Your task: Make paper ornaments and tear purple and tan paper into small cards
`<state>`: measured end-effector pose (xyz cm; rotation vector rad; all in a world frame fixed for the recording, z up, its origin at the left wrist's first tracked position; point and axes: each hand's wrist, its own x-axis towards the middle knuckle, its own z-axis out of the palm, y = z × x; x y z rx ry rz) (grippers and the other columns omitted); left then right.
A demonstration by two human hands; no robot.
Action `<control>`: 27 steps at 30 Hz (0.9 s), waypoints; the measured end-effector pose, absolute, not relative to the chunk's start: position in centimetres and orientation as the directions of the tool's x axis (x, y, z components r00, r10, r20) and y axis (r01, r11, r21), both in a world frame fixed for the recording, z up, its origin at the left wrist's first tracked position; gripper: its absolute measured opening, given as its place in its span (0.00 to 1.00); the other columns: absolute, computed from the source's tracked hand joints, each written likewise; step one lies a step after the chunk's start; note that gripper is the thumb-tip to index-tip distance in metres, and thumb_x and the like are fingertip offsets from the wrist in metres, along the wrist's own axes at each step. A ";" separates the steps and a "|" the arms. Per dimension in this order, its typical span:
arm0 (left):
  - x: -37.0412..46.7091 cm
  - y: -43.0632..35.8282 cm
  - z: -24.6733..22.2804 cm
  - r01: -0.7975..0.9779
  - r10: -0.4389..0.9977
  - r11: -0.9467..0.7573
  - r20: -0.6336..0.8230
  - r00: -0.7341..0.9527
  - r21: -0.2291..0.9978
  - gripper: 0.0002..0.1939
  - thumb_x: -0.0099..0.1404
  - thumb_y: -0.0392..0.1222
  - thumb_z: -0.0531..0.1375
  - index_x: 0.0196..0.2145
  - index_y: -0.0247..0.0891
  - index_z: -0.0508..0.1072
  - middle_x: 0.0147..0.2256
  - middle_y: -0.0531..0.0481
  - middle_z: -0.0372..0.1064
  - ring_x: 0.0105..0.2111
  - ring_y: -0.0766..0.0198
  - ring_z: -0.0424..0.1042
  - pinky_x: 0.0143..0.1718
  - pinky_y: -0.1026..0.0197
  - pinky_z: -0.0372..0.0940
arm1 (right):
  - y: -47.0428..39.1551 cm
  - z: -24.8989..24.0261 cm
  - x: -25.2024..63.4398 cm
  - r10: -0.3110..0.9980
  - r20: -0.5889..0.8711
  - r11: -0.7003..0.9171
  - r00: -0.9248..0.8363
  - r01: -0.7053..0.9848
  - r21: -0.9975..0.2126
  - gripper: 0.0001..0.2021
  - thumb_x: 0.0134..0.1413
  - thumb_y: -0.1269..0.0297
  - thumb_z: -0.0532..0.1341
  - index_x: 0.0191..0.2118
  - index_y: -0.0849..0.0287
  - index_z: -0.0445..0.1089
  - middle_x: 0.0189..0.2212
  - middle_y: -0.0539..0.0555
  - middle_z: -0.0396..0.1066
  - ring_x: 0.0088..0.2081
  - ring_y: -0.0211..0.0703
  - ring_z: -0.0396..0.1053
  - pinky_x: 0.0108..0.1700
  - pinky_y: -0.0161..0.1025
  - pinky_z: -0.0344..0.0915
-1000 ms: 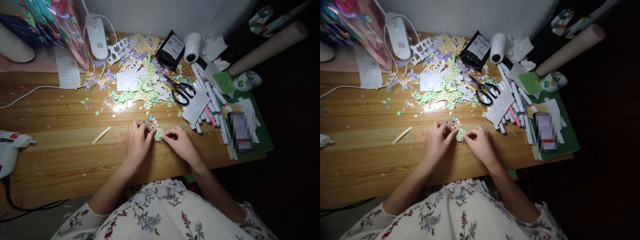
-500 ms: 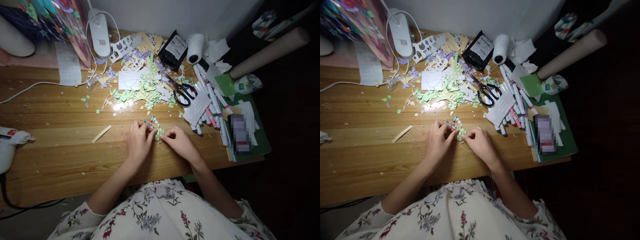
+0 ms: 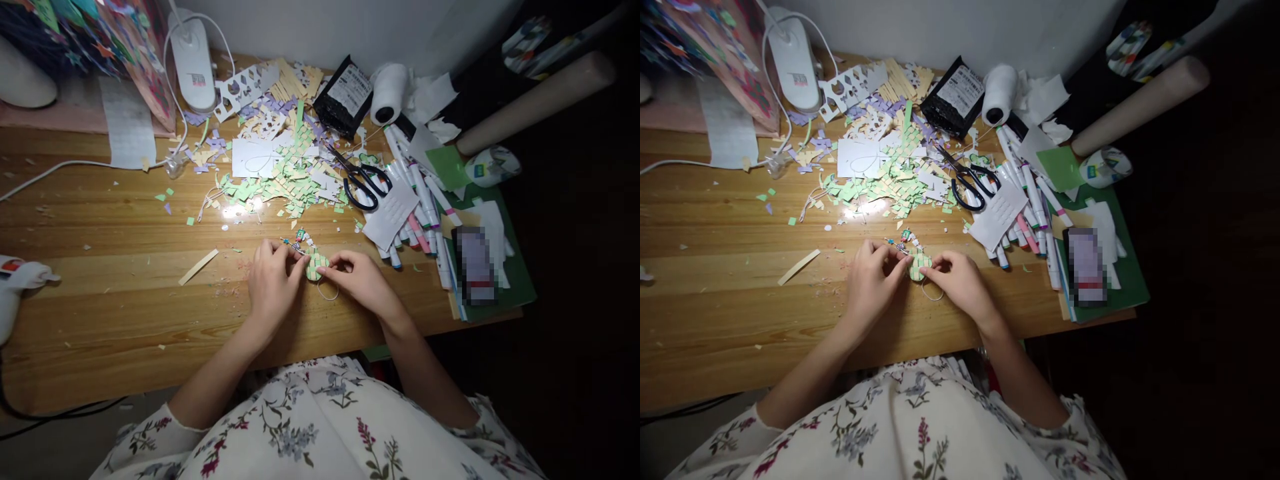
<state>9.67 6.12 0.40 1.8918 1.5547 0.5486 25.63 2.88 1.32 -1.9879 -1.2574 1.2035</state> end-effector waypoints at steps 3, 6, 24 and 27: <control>9.6 6.2 0.3 0.648 0.975 -0.065 -0.090 0.204 0.759 0.09 0.61 0.47 0.57 0.28 0.39 0.70 0.34 0.49 0.61 0.36 0.61 0.64 0.34 0.60 0.58 | 3.3 1.9 25.7 0.874 -0.477 -0.477 0.098 0.361 -0.801 0.11 0.45 0.59 0.64 0.26 0.63 0.70 0.21 0.48 0.66 0.23 0.34 0.58 0.26 0.33 0.53; 9.5 6.2 0.2 0.548 0.977 -0.032 -0.090 0.193 0.836 0.09 0.60 0.47 0.58 0.29 0.39 0.70 0.34 0.50 0.61 0.35 0.63 0.64 0.34 0.62 0.59 | 3.5 2.6 25.7 0.854 -0.518 -0.504 0.036 0.299 -0.810 0.11 0.45 0.59 0.63 0.25 0.63 0.72 0.20 0.47 0.65 0.22 0.32 0.55 0.25 0.33 0.49; 9.6 6.6 1.4 0.282 0.961 0.120 -0.183 0.206 0.952 0.09 0.58 0.45 0.60 0.26 0.37 0.70 0.31 0.52 0.58 0.28 0.69 0.61 0.28 0.66 0.58 | 2.9 3.4 25.7 0.870 -0.492 -0.492 0.027 0.100 -0.865 0.13 0.43 0.55 0.64 0.27 0.62 0.73 0.25 0.50 0.71 0.28 0.36 0.64 0.35 0.35 0.58; 9.6 6.6 1.7 0.256 0.960 0.146 -0.199 0.196 0.956 0.08 0.58 0.44 0.60 0.26 0.37 0.70 0.30 0.53 0.58 0.26 0.70 0.59 0.26 0.67 0.57 | 3.0 3.4 25.5 0.873 -0.486 -0.486 0.031 0.108 -0.867 0.13 0.43 0.55 0.65 0.27 0.62 0.73 0.25 0.50 0.71 0.28 0.37 0.64 0.34 0.35 0.58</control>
